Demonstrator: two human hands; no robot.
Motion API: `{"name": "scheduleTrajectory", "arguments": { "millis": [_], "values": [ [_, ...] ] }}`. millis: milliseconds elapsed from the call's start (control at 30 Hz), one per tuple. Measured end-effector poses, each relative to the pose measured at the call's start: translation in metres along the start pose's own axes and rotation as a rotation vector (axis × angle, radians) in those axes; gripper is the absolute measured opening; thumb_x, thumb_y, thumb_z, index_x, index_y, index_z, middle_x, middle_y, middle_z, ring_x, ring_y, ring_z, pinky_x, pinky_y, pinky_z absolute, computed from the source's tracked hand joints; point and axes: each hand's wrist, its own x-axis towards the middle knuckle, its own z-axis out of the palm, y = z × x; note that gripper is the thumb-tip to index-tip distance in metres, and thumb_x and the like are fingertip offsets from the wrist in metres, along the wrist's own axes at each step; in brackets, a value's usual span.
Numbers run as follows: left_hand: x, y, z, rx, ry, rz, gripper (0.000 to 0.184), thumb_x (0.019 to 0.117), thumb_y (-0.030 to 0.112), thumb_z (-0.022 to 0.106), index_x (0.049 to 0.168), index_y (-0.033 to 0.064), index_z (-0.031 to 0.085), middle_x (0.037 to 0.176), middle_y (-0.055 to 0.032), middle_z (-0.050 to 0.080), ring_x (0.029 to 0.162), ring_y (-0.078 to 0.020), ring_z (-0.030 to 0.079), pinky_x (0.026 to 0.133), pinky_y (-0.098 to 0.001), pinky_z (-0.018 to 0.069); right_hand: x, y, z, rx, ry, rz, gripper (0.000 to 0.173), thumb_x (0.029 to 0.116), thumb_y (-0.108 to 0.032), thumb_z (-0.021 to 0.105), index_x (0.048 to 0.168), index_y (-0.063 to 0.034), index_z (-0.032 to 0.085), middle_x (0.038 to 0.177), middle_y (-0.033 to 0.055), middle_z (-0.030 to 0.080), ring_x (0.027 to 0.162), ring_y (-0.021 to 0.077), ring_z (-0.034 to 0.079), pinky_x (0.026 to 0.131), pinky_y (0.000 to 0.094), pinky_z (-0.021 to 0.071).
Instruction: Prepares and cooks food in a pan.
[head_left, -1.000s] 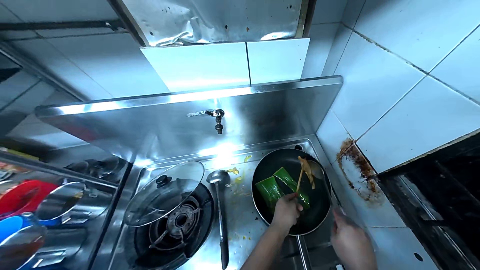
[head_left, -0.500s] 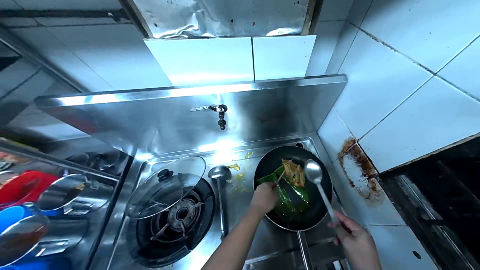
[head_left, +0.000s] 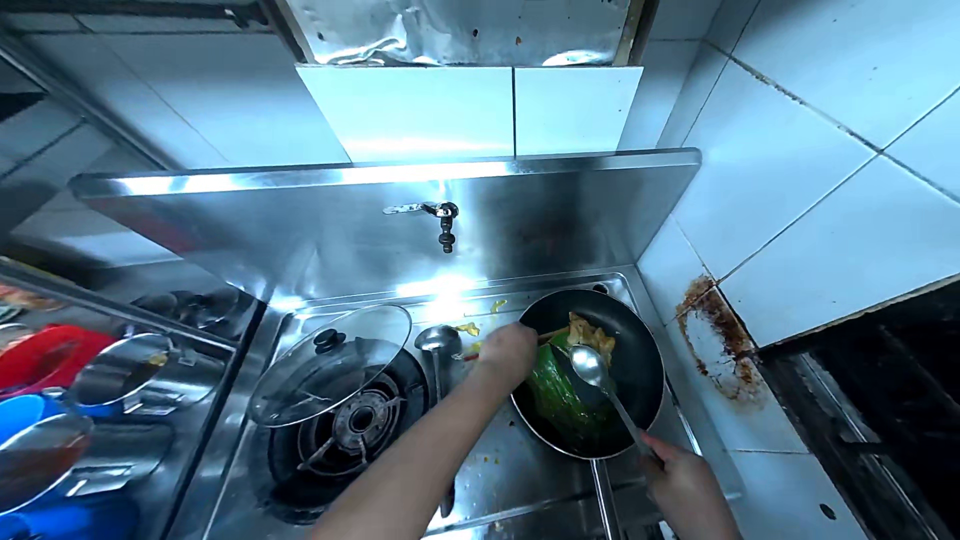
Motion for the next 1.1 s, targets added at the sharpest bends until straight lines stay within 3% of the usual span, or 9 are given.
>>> {"name": "scheduleTrajectory", "arguments": {
  "millis": [167,367,433,533,700,867,1100],
  "values": [
    [-0.011,-0.022,-0.028,0.064,0.012,-0.026,0.017,0.0940,0.010,0.065,0.109,0.0101,0.073,0.113,-0.0164,0.071,0.106,-0.0380,0.069,0.083,-0.0610,0.0574,0.003,0.001,0.000,0.003,0.034,0.026,0.042,0.0999,-0.016,0.058,0.141,-0.0135,0.065,0.107,0.0117,0.076,0.084,0.0243,0.074,0.080,0.0475,0.0612],
    [-0.023,-0.046,-0.020,0.026,-0.016,-0.101,0.016,0.0939,0.013,0.064,0.107,0.0089,0.071,0.110,-0.0163,0.071,0.104,-0.0375,0.070,0.083,-0.0607,0.0575,0.003,-0.036,0.001,0.013,0.006,-0.091,0.041,0.1014,-0.017,0.055,0.142,-0.0157,0.064,0.108,0.0061,0.076,0.084,0.0195,0.073,0.080,0.0427,0.0615],
    [-0.037,-0.051,-0.016,-0.019,0.019,-0.120,0.017,0.0957,0.015,0.062,0.108,0.0087,0.072,0.109,-0.0159,0.071,0.104,-0.0368,0.070,0.084,-0.0591,0.0574,0.022,-0.044,0.000,-0.038,-0.038,-0.045,0.042,0.1017,-0.018,0.053,0.142,-0.0159,0.063,0.112,0.0081,0.074,0.092,0.0220,0.072,0.085,0.0447,0.0597],
    [-0.052,-0.049,0.002,-0.128,0.002,-0.108,0.025,0.1016,0.021,0.055,0.119,0.0103,0.069,0.117,-0.0175,0.069,0.110,-0.0377,0.068,0.090,-0.0607,0.0557,0.040,-0.034,-0.008,-0.150,0.001,-0.028,0.042,0.1029,-0.018,0.052,0.143,-0.0166,0.063,0.123,0.0091,0.072,0.110,0.0246,0.070,0.099,0.0474,0.0541],
    [-0.048,-0.023,0.048,-0.213,-0.129,-0.101,0.032,0.1024,0.015,0.049,0.131,0.0113,0.064,0.130,-0.0178,0.065,0.120,-0.0383,0.064,0.095,-0.0602,0.0551,0.045,-0.026,-0.034,-0.217,0.084,-0.009,0.042,0.1031,-0.021,0.052,0.144,-0.0172,0.062,0.115,0.0106,0.074,0.099,0.0260,0.072,0.091,0.0497,0.0571],
    [-0.035,-0.001,0.064,-0.243,-0.077,-0.059,0.035,0.1027,0.012,0.048,0.136,0.0129,0.061,0.134,-0.0151,0.062,0.119,-0.0351,0.065,0.094,-0.0559,0.0568,0.044,-0.064,-0.040,-0.612,0.068,-0.010,0.045,0.1053,-0.018,0.045,0.148,-0.0192,0.058,0.127,0.0124,0.070,0.115,0.0320,0.068,0.097,0.0509,0.0545],
    [-0.031,0.008,0.057,-0.162,-0.098,-0.038,0.037,0.1000,0.007,0.051,0.135,0.0098,0.061,0.138,-0.0144,0.060,0.121,-0.0344,0.064,0.094,-0.0540,0.0570,0.040,-0.059,-0.052,-0.803,0.032,-0.049,0.043,0.1057,-0.017,0.044,0.146,-0.0159,0.058,0.126,0.0141,0.070,0.113,0.0344,0.069,0.092,0.0528,0.0564]
  ]
}}
